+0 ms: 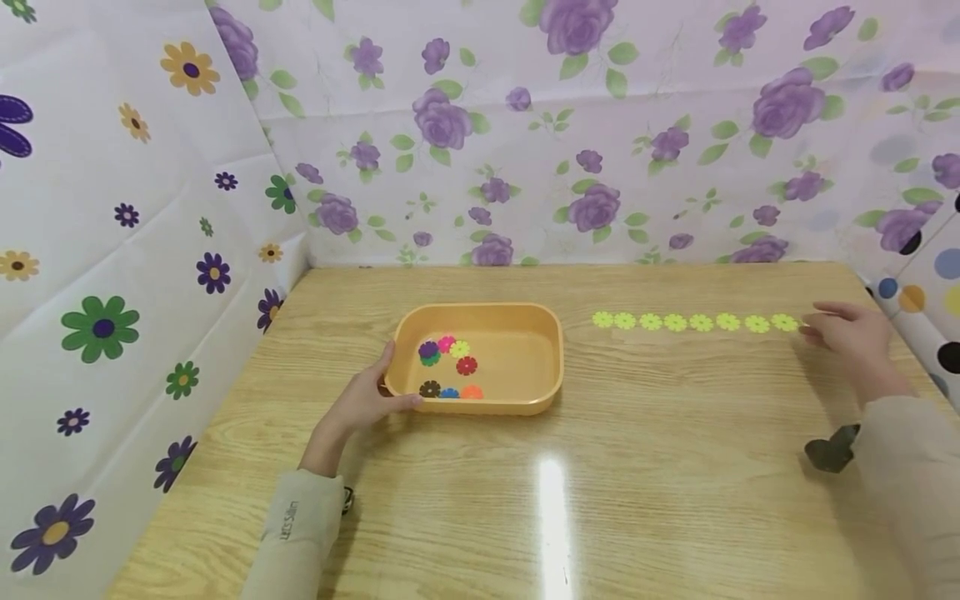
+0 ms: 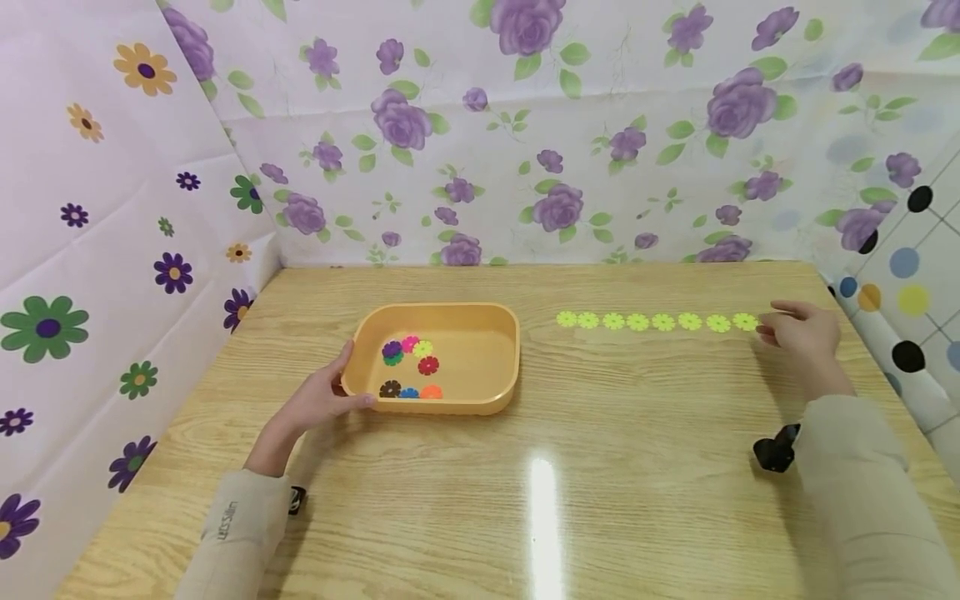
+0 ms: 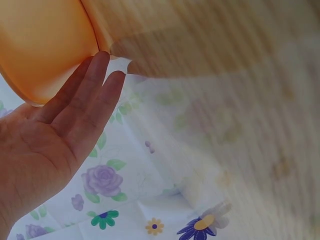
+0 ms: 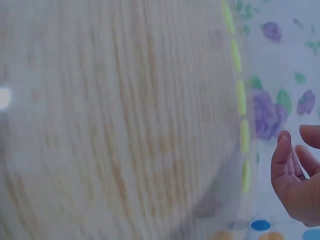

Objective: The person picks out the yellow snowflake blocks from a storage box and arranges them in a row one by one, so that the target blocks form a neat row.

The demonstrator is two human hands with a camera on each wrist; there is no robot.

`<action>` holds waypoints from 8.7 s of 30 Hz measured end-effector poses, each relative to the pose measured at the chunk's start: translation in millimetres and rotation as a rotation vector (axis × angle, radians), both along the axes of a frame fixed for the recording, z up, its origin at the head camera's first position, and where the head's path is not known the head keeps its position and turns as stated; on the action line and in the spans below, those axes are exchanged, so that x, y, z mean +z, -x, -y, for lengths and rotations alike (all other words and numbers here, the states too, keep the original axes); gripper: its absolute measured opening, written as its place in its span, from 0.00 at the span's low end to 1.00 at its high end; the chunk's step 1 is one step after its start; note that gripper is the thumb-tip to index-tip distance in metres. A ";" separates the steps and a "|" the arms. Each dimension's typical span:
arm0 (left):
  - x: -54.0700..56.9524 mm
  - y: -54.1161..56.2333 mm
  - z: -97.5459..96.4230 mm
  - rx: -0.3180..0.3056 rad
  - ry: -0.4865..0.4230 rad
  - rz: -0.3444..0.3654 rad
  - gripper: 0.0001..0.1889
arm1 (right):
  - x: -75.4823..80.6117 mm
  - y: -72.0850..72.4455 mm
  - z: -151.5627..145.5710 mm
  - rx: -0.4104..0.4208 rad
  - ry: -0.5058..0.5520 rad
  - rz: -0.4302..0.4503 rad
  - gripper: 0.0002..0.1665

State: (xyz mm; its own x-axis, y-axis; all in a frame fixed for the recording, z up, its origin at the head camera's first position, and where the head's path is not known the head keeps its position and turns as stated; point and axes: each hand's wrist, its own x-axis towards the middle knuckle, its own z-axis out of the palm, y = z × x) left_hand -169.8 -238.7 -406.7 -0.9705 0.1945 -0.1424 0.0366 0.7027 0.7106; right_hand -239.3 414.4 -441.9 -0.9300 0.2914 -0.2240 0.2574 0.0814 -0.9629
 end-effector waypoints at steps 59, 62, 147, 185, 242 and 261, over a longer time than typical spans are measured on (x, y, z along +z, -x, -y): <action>-1.5 -0.6 0.7 -0.014 -0.046 -0.011 0.57 | 75.4 -31.1 215.8 0.450 -0.104 -0.289 0.19; -1.5 -0.3 0.6 -0.008 -0.039 -0.006 0.57 | 73.5 -29.9 225.1 0.464 -0.107 -0.290 0.23; -0.3 -1.4 0.2 -0.054 -0.069 -0.026 0.56 | 8.2 13.7 442.7 0.734 -0.183 0.066 0.29; -0.6 -1.1 -0.6 -0.030 -0.016 -0.018 0.55 | 10.6 9.9 452.2 0.841 -0.685 -0.126 0.17; -0.4 -1.5 -0.1 -0.042 -0.030 -0.020 0.57 | 32.6 -0.7 400.8 0.720 -0.140 -0.074 0.05; 0.9 -3.2 3.1 -0.032 -0.027 -0.014 0.57 | 61.6 14.6 325.6 0.561 -0.007 -0.027 0.11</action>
State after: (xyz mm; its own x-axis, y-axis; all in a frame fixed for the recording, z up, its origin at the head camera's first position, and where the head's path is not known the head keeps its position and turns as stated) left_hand -166.6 -241.8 -405.8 -0.9657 0.2289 -0.1227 0.0691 0.6819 0.7282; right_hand -253.9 88.8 -380.3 -0.9484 -0.2483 -0.1973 0.1475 0.2055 -0.9675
